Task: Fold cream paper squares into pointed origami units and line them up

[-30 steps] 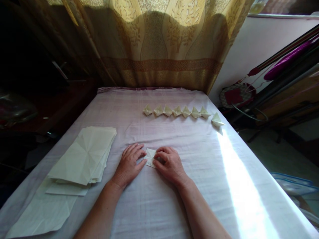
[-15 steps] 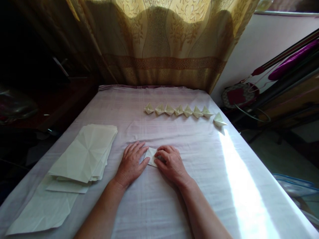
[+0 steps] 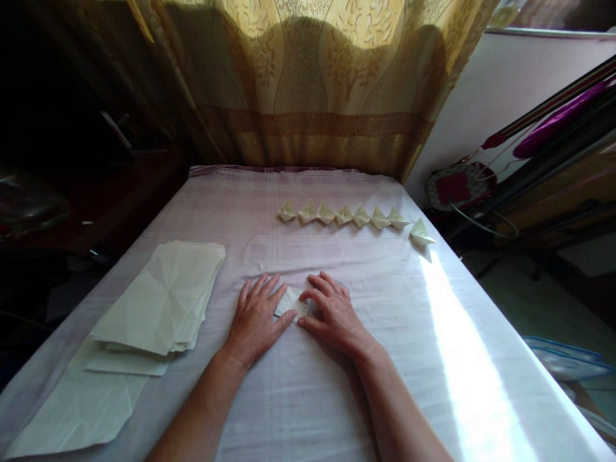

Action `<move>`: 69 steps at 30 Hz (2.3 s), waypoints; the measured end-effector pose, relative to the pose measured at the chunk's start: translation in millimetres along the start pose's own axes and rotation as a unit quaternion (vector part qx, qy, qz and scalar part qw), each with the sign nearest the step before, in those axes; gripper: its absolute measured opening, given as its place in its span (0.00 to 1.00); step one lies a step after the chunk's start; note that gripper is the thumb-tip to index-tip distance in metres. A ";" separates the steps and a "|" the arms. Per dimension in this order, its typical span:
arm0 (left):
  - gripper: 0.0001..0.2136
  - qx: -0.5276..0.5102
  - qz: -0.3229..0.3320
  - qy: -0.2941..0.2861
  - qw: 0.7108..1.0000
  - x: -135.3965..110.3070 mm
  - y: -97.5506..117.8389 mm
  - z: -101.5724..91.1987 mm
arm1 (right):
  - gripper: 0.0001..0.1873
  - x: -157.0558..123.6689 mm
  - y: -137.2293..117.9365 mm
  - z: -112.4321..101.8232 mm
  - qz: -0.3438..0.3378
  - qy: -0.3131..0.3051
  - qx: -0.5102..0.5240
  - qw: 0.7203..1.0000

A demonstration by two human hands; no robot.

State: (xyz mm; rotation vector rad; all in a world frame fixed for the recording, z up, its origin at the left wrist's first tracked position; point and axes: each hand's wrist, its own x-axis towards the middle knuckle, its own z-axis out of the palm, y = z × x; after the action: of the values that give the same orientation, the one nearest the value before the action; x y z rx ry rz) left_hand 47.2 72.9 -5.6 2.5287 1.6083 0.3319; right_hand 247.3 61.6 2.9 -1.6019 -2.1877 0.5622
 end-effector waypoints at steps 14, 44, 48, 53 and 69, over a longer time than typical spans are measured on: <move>0.22 0.011 -0.003 0.025 1.000 -1.4 1.0 4.3 | 0.09 3.1 11.4 18.4 -0.007 0.133 0.020 0.991; 0.30 0.016 0.009 -0.044 0.999 -7.3 10.4 -1.4 | 0.14 1.3 12.4 8.2 -0.004 0.087 0.031 0.996; 0.37 -0.001 0.026 -0.060 0.998 -6.6 3.5 -1.5 | 0.22 -1.0 12.0 -0.2 -0.024 0.039 0.017 0.999; 0.32 -0.045 0.095 -0.011 0.994 -3.2 -2.8 -6.1 | 0.26 -3.0 11.8 -5.3 -0.028 -0.005 -0.006 1.000; 0.12 -0.112 0.131 0.104 0.980 1.4 -3.8 -3.3 | 0.08 0.7 17.9 3.6 -0.058 0.088 0.070 0.992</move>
State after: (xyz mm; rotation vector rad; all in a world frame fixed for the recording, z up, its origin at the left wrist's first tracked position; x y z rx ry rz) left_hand 43.7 75.8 -3.0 2.5970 1.2096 0.7812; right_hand 259.7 66.8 -9.5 -1.3877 -2.0473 0.5075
